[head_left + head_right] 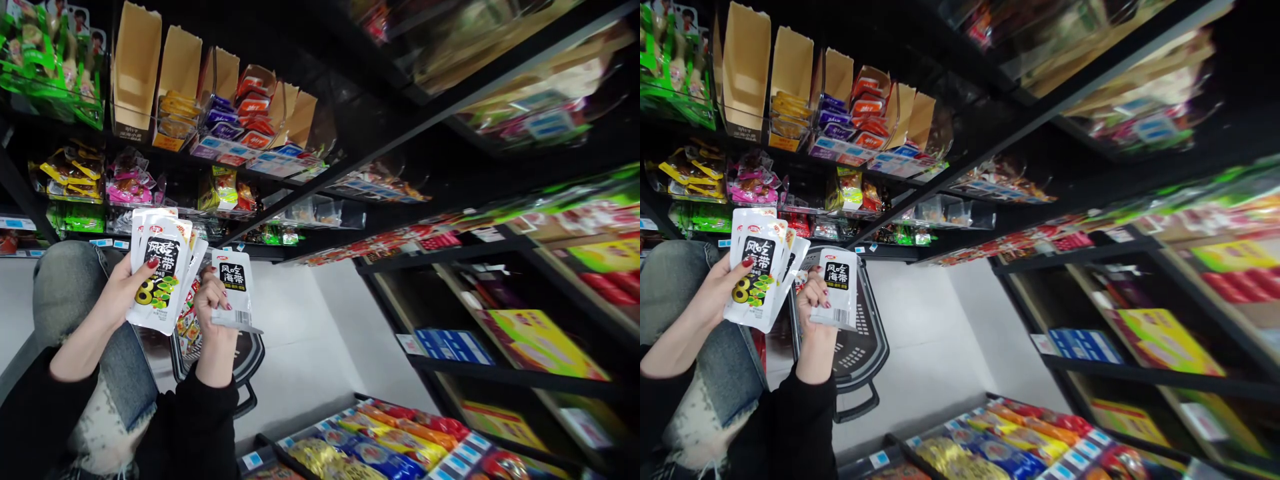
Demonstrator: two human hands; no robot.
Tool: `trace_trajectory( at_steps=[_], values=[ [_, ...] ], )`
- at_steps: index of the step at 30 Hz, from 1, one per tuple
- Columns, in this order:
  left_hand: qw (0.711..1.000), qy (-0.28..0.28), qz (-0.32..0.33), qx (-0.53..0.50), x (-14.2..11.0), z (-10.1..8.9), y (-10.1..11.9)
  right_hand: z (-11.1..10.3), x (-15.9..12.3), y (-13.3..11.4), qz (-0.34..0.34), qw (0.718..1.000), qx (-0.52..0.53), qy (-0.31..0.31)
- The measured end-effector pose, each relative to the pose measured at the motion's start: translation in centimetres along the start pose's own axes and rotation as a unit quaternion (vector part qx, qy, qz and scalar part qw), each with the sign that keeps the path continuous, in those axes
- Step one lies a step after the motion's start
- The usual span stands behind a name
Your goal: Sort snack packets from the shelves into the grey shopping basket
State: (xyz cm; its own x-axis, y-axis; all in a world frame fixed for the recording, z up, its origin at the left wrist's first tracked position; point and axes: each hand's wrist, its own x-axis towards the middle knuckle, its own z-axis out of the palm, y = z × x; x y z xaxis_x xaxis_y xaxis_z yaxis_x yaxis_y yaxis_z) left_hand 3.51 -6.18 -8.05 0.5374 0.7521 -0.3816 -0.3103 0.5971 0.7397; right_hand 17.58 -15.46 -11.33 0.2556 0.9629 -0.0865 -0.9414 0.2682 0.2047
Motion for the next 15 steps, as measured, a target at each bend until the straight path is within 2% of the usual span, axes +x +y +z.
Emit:
trace_trajectory(
  at_steps=[6,9,12,13,15],
  values=[
    [1.0,-0.009,0.006,-0.004,-0.1,0.2,0.1,0.3,0.0,0.6,-0.041,0.999,-0.028,-0.022],
    [1.0,-0.017,0.008,0.005,-0.1,0.0,0.1,0.5,-0.4,1.2,-0.048,0.989,-0.114,-0.085],
    [0.999,-0.034,0.021,0.019,-0.2,-0.2,0.1,0.4,-0.8,1.3,-0.027,0.951,-0.254,-0.174],
    [0.999,-0.041,0.022,0.02,-0.2,-0.3,0.1,0.4,-0.8,1.3,-0.03,0.936,-0.304,-0.175],
    [0.998,-0.056,0.012,0.013,-0.3,-0.4,0.1,0.5,-0.6,1.1,-0.062,0.905,-0.406,-0.114]
  ],
)
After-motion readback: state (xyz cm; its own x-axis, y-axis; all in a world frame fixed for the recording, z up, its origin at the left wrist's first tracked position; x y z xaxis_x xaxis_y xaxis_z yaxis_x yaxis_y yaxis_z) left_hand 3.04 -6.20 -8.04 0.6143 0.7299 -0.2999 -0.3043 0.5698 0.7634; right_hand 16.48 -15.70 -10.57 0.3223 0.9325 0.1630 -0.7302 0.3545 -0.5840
